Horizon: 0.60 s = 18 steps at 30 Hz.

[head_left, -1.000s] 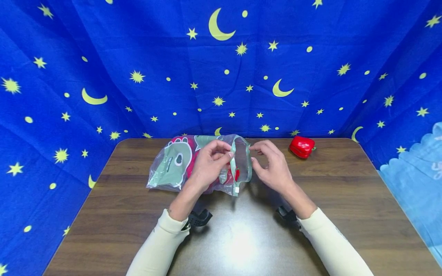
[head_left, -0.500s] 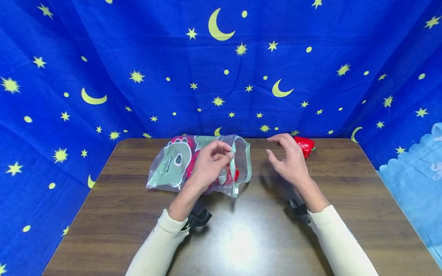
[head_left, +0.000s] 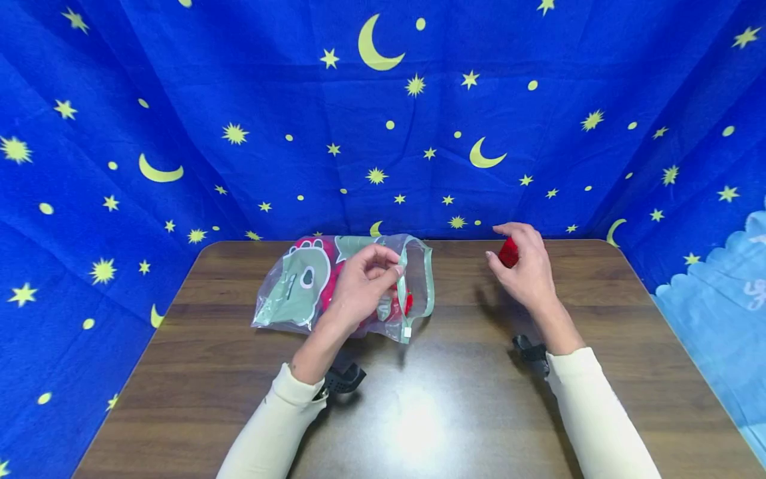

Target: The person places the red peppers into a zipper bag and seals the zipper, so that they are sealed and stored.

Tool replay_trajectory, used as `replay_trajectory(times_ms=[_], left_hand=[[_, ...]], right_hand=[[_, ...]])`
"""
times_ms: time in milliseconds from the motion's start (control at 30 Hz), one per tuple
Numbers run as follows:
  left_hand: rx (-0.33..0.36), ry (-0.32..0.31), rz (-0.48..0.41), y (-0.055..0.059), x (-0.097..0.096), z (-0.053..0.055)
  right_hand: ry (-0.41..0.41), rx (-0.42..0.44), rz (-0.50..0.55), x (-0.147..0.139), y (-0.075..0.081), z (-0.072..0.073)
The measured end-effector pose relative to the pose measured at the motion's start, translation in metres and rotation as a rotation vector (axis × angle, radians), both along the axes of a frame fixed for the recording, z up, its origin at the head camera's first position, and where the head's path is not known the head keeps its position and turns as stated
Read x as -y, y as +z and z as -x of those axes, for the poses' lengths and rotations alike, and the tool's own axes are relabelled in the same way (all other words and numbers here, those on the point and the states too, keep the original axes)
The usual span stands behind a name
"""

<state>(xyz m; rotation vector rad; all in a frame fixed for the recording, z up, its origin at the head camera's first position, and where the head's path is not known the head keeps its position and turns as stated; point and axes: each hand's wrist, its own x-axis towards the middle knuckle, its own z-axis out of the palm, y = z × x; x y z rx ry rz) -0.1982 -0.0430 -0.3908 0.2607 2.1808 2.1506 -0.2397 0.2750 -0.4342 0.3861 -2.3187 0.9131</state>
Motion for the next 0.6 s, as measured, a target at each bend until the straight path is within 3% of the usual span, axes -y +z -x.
replay_trajectory(times_ms=[267,500,600], left_hand=[[0.000,-0.009,-0.002,-0.001,0.000,0.000],[-0.004,-0.010,-0.001,-0.001,-0.001,0.001],[-0.006,-0.010,0.000,-0.001,0.000,0.000]], right_hand=[[-0.060,0.054,0.040,-0.027,-0.010,0.006],[-0.084,0.276,0.064,-0.044,-0.019,0.006],[-0.089,0.329,0.072,-0.050,-0.025,0.007]])
